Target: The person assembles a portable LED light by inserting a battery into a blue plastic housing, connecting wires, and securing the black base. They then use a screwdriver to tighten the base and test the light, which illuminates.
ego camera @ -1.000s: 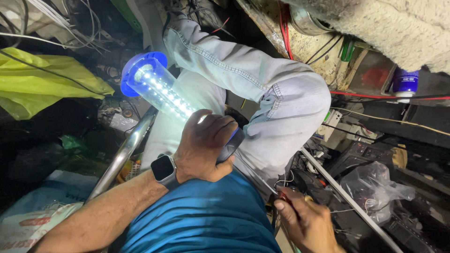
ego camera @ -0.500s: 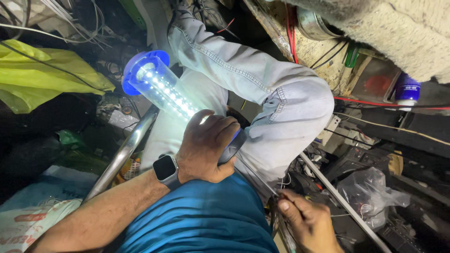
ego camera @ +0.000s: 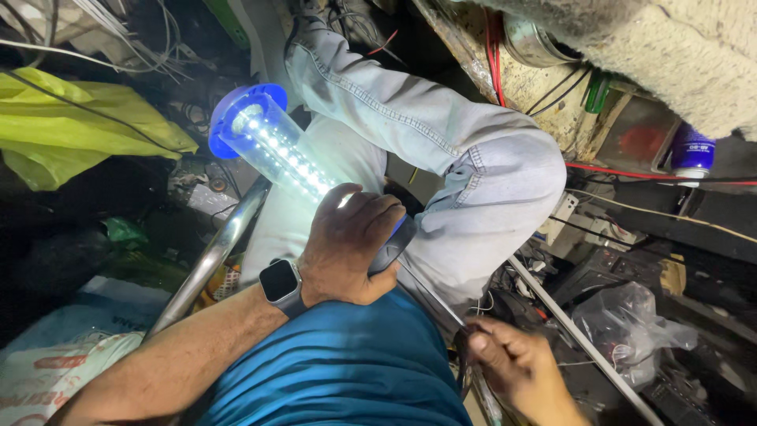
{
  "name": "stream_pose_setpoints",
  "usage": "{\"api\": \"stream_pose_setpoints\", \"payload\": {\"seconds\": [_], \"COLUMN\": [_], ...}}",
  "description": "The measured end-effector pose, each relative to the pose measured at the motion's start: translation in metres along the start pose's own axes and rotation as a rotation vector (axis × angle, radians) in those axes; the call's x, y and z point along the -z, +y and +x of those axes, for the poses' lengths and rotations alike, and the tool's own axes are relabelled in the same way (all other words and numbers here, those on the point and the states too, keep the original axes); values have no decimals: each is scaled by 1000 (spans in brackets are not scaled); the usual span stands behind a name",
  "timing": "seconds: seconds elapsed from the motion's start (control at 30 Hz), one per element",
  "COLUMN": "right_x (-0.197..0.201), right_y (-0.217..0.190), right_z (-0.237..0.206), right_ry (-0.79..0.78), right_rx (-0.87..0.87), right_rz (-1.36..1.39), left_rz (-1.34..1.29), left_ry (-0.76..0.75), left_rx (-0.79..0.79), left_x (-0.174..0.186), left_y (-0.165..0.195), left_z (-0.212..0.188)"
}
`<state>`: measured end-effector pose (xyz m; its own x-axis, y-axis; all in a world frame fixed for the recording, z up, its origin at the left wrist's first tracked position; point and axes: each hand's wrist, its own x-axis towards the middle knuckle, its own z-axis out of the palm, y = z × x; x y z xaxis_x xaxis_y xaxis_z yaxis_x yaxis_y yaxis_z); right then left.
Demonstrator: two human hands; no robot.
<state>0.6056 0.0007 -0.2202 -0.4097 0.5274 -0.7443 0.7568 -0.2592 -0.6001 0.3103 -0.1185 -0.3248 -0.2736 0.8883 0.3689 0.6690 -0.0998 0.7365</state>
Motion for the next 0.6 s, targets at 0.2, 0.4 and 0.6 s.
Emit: {"api": "stream_pose_setpoints", "payload": {"seconds": [0.2,0.4,0.6], "right_x": [14,-8,-11], "right_y": [-18,-5,-5], "right_z": [5,-19,-15], "right_ry": [-269,209,327], "right_rx": [-440,571,1025], "right_rz": [549,-317,-1029], "left_rz": [-24,-117,-88], "left_ry": [-72,-760,-956], "left_rx": [-40,-23,9], "left_x": [25,63,45], "left_y": [1,-25,-22], "left_z": [18,81,85]}}
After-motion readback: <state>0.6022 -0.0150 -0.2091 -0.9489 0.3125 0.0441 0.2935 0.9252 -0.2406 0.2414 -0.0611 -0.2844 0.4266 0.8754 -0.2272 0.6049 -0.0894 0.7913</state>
